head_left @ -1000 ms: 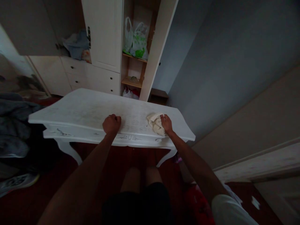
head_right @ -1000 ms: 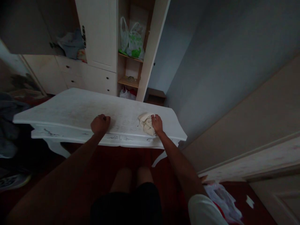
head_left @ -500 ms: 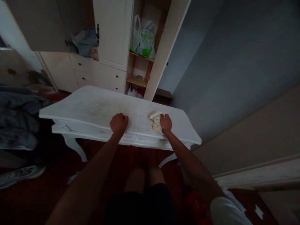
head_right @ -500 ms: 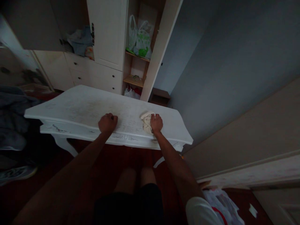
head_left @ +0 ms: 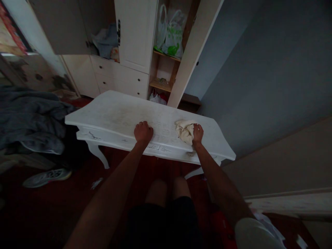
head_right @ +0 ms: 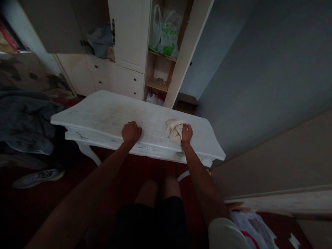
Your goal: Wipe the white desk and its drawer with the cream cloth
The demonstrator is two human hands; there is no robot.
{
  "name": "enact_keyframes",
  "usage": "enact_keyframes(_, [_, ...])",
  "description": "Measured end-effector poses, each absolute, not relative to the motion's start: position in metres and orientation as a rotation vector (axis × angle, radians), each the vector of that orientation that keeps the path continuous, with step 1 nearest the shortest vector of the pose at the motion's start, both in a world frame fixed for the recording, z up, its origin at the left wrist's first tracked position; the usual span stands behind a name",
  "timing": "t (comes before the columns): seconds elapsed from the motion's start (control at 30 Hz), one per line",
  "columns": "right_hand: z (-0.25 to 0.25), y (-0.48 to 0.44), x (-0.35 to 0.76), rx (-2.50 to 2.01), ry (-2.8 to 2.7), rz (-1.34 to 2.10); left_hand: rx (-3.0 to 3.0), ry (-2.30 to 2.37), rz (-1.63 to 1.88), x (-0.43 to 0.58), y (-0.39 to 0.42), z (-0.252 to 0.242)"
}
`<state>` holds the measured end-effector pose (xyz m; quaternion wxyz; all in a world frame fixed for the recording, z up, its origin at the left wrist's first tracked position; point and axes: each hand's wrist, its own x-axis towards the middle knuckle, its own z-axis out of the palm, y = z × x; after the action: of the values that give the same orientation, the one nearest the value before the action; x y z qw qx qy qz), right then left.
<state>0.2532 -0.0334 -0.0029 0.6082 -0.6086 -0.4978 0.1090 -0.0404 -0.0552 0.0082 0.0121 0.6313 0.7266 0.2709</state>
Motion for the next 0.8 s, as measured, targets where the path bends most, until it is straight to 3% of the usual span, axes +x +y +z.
enact_keyframes(0.8, [-0.01,-0.028,0.242,-1.379,-1.229,0.213,1.942,2.53,0.737,-0.019,-0.062,0.006])
